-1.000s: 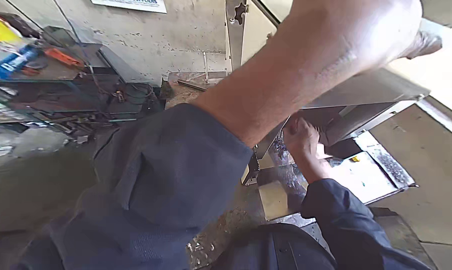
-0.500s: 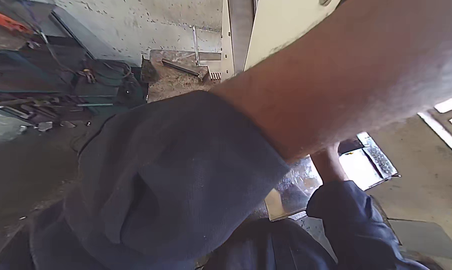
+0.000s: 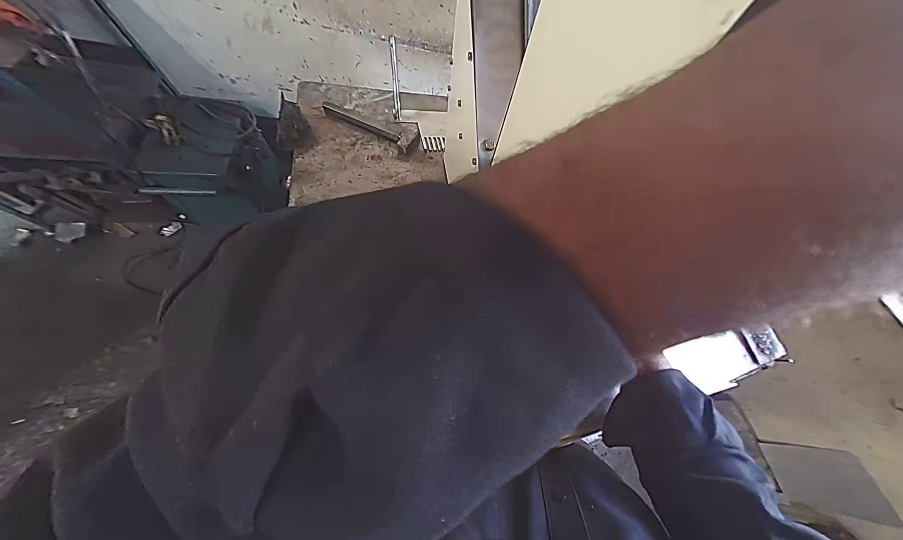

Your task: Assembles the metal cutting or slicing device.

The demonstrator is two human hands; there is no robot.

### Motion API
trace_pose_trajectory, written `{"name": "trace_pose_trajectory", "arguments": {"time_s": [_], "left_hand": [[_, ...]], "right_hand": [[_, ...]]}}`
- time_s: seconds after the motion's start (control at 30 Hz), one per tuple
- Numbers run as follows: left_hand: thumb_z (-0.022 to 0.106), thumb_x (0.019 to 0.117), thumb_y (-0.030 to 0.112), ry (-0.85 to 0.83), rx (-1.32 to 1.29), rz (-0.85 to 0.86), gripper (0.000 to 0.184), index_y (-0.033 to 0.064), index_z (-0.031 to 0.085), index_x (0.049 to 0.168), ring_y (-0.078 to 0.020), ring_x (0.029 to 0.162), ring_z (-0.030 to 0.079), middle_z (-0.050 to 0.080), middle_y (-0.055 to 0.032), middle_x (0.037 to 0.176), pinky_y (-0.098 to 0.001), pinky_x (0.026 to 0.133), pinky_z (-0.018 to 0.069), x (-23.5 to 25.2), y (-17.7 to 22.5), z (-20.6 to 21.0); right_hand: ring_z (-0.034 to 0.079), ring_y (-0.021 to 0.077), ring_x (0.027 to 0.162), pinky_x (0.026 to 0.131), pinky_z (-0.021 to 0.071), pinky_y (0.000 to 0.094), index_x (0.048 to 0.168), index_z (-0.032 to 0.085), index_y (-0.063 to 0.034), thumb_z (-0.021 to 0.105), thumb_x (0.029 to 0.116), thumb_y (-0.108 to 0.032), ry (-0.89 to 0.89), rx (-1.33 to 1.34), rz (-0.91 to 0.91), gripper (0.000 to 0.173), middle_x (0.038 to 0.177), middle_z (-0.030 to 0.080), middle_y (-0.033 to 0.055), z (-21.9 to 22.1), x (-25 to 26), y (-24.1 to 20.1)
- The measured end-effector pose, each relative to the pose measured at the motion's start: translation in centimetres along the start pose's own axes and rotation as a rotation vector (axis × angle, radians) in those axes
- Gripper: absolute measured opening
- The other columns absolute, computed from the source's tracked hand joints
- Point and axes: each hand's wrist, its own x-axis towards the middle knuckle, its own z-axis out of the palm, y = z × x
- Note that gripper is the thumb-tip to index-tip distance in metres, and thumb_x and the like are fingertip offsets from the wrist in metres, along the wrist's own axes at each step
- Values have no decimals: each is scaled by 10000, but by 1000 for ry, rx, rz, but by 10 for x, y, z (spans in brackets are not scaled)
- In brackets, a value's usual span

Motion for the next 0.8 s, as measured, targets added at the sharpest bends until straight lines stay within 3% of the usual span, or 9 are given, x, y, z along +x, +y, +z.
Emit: {"name": "trace_pose_trajectory", "arguments": {"time_s": [0.07,0.23,0.3,0.4,0.47,0.53,0.63,0.73,0.8], "left_hand": [[714,905,197,18,28,-7,98,114,766,919,-56,812,640,677,31,843,-208,692,514,1,4,2],[714,904,163,50,-14,68,77,99,756,893,-47,773,630,664,30,810,-194,658,497,-12,-6,4],[700,921,186,67,60,76,96,120,767,904,-57,811,637,676,32,838,-209,696,503,-12,3,7],[727,895,190,61,-39,35,93,114,776,872,-54,785,630,677,34,807,-212,682,491,-29,7,3],[736,892,195,24,-111,23,96,110,762,857,-45,752,626,660,38,779,-200,652,501,-38,3,2],[726,898,224,-1,-40,75,109,129,772,875,-65,819,635,684,36,824,-231,727,489,-41,0,2],[713,909,233,23,52,84,110,144,774,888,-74,849,646,691,36,848,-233,736,503,-42,8,8],[725,888,210,55,11,58,94,135,773,858,-70,820,643,685,34,820,-230,714,498,-52,9,7],[719,904,210,25,-9,63,101,134,774,866,-66,812,638,685,35,816,-232,714,489,-62,6,3]], "right_hand": [[729,386,879,698,548,602,1148,687,-75,641,950,-374,118,29,-55,362,958,731,183,12,2,8],[724,390,886,738,527,588,1042,678,-46,519,1063,-454,-23,10,32,439,885,716,192,-13,-3,-6],[724,362,787,663,540,567,952,703,-54,578,1022,-423,149,50,-59,396,827,715,162,-1,-1,6],[703,399,837,756,528,608,976,705,30,741,899,-248,279,263,-47,291,876,711,223,-19,-12,2],[693,407,974,856,501,613,1071,694,16,747,927,-282,88,182,94,335,996,714,234,-31,-15,-8],[697,434,1005,849,502,648,1091,725,22,704,957,-346,-6,107,37,392,1045,722,257,-21,-11,-4],[725,368,781,666,545,590,910,738,-22,743,851,-395,307,110,-187,377,862,731,186,18,0,25],[709,445,823,735,528,621,1009,711,95,775,876,-273,277,167,-102,397,910,719,277,-8,-6,5],[715,430,872,755,529,636,1043,715,56,736,912,-395,195,134,-65,470,948,725,256,5,-6,12]]}}
